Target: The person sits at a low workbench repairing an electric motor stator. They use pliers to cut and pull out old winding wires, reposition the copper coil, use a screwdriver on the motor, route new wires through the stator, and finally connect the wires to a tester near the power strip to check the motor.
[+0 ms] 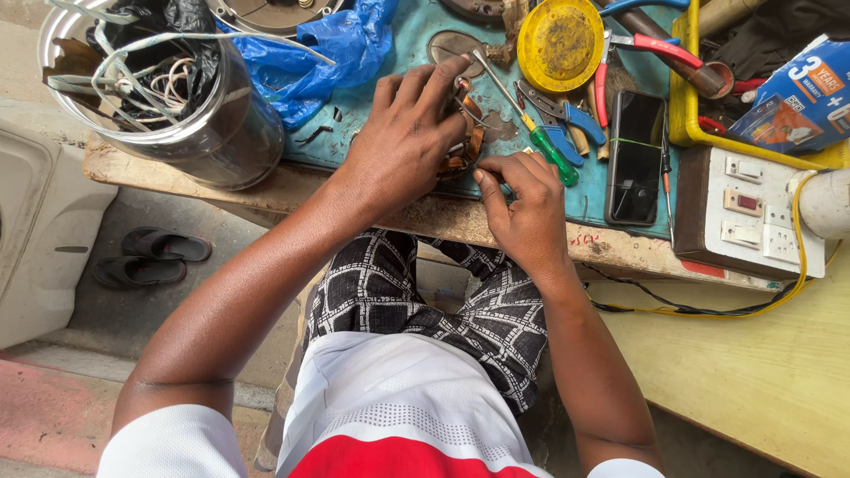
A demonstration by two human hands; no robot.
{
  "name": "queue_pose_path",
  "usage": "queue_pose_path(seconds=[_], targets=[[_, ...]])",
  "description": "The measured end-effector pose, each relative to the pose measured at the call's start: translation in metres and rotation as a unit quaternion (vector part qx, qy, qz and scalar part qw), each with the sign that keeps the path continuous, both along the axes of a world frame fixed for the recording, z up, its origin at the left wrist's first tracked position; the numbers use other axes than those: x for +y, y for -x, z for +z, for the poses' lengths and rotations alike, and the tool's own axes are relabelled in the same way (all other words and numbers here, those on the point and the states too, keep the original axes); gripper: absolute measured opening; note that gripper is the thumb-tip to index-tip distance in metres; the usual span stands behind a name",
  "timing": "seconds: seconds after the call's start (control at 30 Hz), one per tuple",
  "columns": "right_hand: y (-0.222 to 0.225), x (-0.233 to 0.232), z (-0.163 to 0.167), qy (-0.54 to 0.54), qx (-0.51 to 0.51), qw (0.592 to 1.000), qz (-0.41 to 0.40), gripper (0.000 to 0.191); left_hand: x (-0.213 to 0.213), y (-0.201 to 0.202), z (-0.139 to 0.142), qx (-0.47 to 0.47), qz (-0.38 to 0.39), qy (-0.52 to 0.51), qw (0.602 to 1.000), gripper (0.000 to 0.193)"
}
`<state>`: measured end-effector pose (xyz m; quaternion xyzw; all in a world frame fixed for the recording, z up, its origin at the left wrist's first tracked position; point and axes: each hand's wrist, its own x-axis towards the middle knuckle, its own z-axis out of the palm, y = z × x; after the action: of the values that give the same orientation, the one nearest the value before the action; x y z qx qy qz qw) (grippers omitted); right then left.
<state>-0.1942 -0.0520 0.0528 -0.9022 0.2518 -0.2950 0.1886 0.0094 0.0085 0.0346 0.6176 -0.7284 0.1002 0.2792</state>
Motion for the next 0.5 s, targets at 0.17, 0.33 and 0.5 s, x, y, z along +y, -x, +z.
queue_pose_path(seconds=[0.17, 0.33, 0.5], targets=[[-0.003, -0.004, -0.002, -0.096, -0.031, 0.995, -0.016, 0.010, 0.005, -0.001, 0.002, 0.098, -0.018, -0.054, 0.994, 0.031], [0.030, -0.006, 0.004, -0.128, -0.053, 0.989, -0.043, 0.014, 0.012, -0.004, 0.001, 0.134, 0.014, -0.010, 0.991, 0.028], [0.073, -0.013, 0.004, -0.311, -0.224, 0.921, -0.064, 0.015, 0.017, -0.007, -0.001, 0.202, 0.010, 0.013, 0.979, 0.026]])
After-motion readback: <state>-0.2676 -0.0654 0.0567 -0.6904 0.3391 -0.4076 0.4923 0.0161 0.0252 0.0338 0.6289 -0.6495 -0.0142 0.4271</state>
